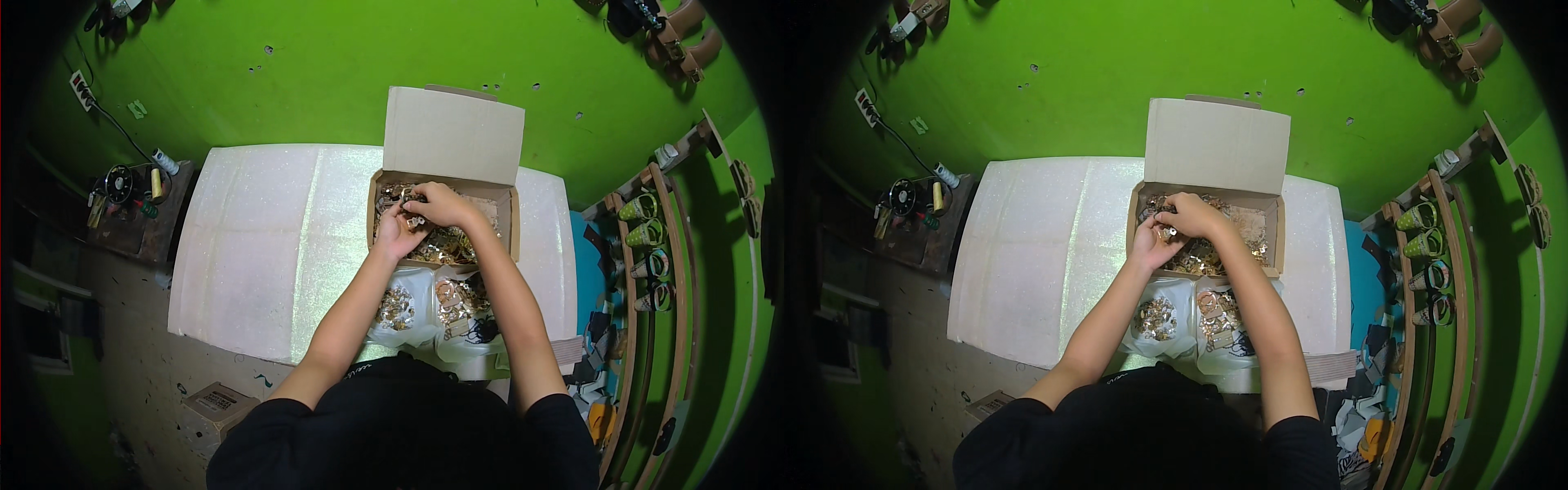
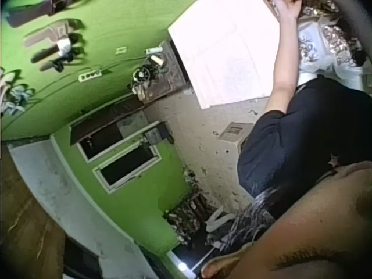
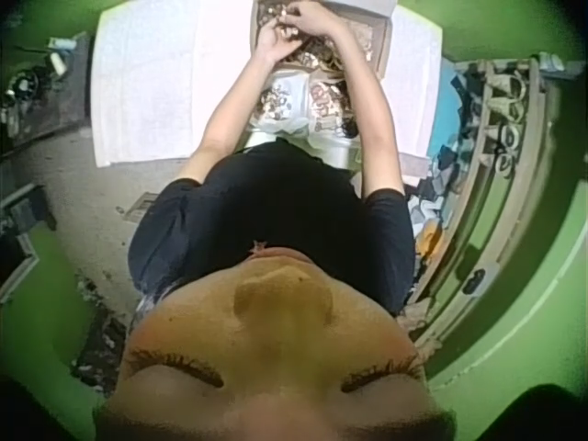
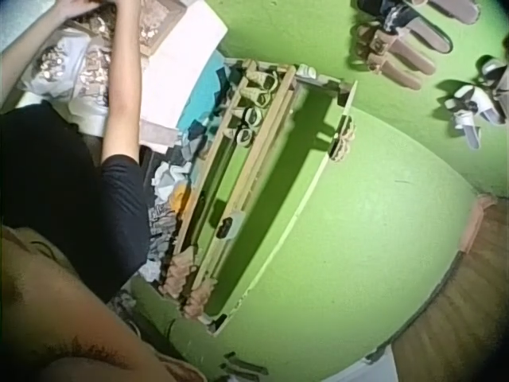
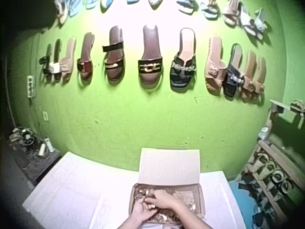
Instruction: Sorting through a box of decorative shoe buckles and rings and placing them into bags.
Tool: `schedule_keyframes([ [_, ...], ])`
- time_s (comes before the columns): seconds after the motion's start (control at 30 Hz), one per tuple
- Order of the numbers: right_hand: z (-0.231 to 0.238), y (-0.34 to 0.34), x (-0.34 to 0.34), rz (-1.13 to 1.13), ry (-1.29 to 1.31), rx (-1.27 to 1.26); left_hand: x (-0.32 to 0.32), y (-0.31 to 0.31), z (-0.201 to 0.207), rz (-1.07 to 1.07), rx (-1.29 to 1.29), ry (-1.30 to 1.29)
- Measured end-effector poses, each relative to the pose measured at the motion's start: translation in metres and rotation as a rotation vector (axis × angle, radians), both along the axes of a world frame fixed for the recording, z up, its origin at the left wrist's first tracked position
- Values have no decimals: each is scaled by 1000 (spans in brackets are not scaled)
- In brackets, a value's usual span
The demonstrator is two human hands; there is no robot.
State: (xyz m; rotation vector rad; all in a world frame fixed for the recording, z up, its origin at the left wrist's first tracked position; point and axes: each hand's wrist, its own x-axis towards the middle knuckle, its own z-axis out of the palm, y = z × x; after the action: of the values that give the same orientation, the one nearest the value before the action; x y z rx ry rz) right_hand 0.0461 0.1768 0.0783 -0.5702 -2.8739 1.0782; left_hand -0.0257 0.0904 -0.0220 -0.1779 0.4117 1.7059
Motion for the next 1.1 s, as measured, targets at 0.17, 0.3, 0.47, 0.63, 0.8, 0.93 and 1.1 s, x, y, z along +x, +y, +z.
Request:
schedule_keyframes([
  [0.17, -17, -2, 0, -11, -23, 7, -9, 6, -22, 26, 134, -60],
  [0.3, -7, 6, 11, -34, 64, -148, -6, 3, -9, 38, 128, -75],
  [0.47, -21, 38, 33, -359, 191, 93, -14, -6, -8, 71, 16, -153],
  [0.63, -115, 86, 61, -562, 124, -2, -18, -3, -12, 122, 9, -145],
  [0.8, -152, 75, 49, -536, 119, 121, -26, -13, -34, 86, 16, -148],
  [0.93, -152, 63, 37, -533, -11, 8, -22, -13, -26, 123, -25, -164],
  [1.1, -138, 56, 27, -595, -11, 72, -22, -14, -22, 146, -56, -143],
])
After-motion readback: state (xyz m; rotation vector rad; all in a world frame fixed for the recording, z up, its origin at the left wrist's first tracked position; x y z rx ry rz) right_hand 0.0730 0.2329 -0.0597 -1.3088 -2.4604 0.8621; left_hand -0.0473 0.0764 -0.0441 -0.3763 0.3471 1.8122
